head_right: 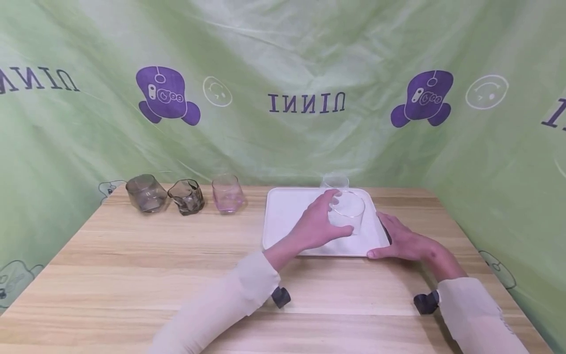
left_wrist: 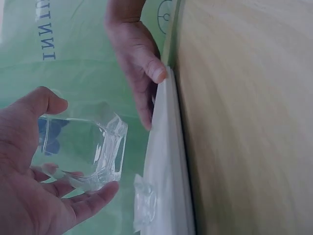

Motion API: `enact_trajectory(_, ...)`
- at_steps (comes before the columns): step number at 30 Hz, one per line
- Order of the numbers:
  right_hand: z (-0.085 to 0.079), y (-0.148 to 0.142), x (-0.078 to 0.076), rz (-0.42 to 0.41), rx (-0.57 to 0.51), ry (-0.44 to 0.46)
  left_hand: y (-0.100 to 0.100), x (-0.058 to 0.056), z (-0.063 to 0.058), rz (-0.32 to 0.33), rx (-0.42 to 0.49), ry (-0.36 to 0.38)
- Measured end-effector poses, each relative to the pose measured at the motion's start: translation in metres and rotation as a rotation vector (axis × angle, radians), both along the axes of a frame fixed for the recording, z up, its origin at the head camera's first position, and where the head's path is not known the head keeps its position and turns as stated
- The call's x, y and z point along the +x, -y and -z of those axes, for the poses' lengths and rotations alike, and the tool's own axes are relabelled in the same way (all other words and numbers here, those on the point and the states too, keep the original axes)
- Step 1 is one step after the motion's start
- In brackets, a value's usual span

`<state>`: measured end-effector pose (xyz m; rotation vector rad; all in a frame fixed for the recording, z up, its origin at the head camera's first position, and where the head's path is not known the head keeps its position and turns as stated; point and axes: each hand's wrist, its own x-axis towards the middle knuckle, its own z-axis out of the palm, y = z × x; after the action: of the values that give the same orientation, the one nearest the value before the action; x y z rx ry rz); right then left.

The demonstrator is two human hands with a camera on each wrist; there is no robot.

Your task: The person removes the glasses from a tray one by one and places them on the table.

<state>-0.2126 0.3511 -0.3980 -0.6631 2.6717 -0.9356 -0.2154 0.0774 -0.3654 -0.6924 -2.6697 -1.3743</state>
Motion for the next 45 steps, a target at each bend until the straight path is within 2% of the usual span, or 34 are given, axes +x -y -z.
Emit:
enact_trajectory(8, -0.002, -0.002, 0.001, 0.022, 0.023, 0.016, 0.041, 0.006, -0.007, 0.017, -0.093, -0.015)
enact_trajectory(20, -0.002, 0.000, 0.001, 0.031, 0.039, 0.029, 0.111, 0.010, -0.021, -0.055, -0.153, 0.038)
enact_trajectory(28, -0.001, -0.001, 0.000, 0.016, 0.015, 0.020, 0.155, 0.011, -0.023, -0.074, -0.128, 0.078)
enact_trajectory(34, 0.001, -0.001, 0.001, 0.022, 0.009, 0.037, 0.189, 0.017, -0.024, -0.109, -0.125, 0.108)
enact_trajectory(45, -0.003, 0.000, 0.000, 0.022, 0.009, 0.032, 0.245, 0.023, -0.032, -0.174, -0.148, 0.083)
